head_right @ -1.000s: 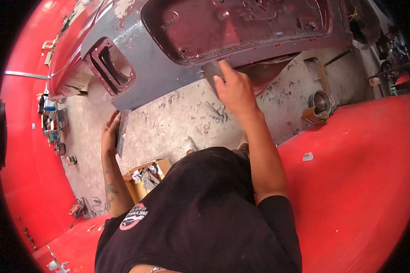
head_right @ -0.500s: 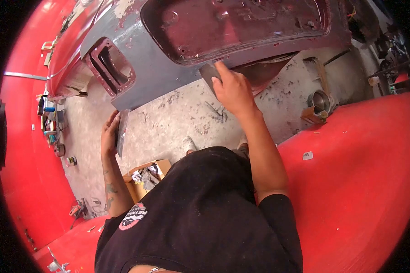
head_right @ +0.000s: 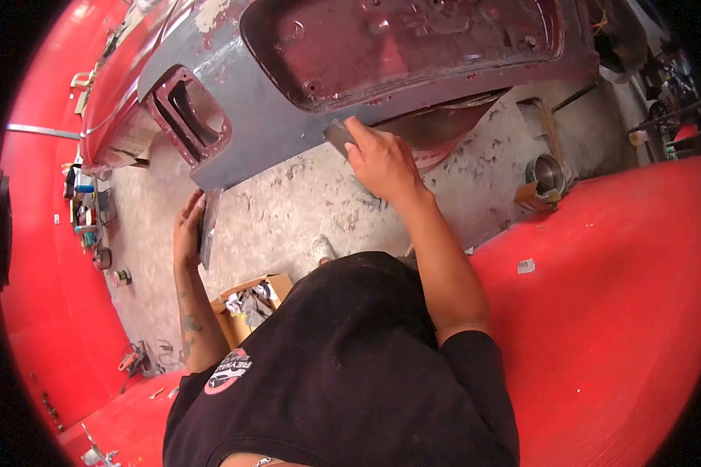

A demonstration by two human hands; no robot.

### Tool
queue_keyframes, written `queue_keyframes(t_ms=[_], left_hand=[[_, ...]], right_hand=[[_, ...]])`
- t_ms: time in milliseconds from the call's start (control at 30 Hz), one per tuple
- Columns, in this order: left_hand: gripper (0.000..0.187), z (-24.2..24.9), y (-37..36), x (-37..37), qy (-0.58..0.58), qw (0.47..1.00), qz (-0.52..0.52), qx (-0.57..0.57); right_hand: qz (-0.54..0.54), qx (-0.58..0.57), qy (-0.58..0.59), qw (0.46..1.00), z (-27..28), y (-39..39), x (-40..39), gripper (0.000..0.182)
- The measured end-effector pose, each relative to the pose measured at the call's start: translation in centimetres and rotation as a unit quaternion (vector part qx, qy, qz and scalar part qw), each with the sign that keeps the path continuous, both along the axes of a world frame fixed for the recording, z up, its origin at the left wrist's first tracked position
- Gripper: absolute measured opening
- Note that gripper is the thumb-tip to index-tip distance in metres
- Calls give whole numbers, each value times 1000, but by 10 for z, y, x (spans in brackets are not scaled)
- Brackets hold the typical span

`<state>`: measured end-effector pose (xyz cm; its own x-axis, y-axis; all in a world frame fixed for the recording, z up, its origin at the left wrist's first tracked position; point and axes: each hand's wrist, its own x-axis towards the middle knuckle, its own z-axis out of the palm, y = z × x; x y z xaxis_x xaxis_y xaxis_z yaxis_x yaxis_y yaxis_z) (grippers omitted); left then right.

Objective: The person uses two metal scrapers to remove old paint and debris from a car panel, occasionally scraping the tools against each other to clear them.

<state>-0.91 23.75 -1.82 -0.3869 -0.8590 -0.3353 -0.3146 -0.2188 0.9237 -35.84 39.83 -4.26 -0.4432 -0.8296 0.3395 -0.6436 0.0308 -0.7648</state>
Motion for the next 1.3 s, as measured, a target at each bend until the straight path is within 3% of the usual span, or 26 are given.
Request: queue_keyframes(t_ms=[233,300,367,433,500,567,633,700,767,833,867,1000,1033,1133,1200,1300], left_hand=[[47,-6,-1,3,43,999,15,5],[47,-4,-1,2,21,1000,16,0],[47,-4,-1,2,-5,1000,22,-4],[48,-5,1,3,16,1000,13,-14],[48,-4,-1,3,8,1000,8,-5],[48,-2,-2,2,0,1000,4,0],[48,-1,-1,1,-1,1000,17,-5],[48,2,2,-2,2,1000,16,-7],[49,3,4,-2,3,1000,10,-6],[49,3,2,-3,1,1000,19,-15],[49,3,1,-3,3,1000,18,-16],[50,2,4,-2,-23,1000,16,-3],[51,2,6,-3,-19,1000,17,-15],[50,2,3,-1,-19,1000,12,-6],[50,2,2,-1,-13,1000,10,-8],[51,2,2,0,-15,1000,8,-4]], right_hand=[[6,37,19,999,-2,0,1,21],[1,1,35,999,1,2,4,19],[-36,48,-20,998,13,12,-10,21],[-77,-18,-102,992,10,18,-22,23],[-84,6,-53,995,-4,14,-16,25],[8,-3,29,1000,-20,12,-7,29],[-22,-31,10,999,-6,16,-10,31],[-76,-61,-96,991,0,23,-22,32],[-66,-42,-88,993,-10,17,-13,30],[16,31,32,999,-25,9,-2,39],[15,30,34,999,-25,9,-6,39],[-172,-42,-114,978,-3,28,-40,40],[-206,-64,-112,970,-12,31,-57,30],[-211,-116,-154,958,-21,24,-73,33],[-212,-69,-4,975,-21,5,-53,36],[-181,-6,-28,983,3,17,-58,39]])
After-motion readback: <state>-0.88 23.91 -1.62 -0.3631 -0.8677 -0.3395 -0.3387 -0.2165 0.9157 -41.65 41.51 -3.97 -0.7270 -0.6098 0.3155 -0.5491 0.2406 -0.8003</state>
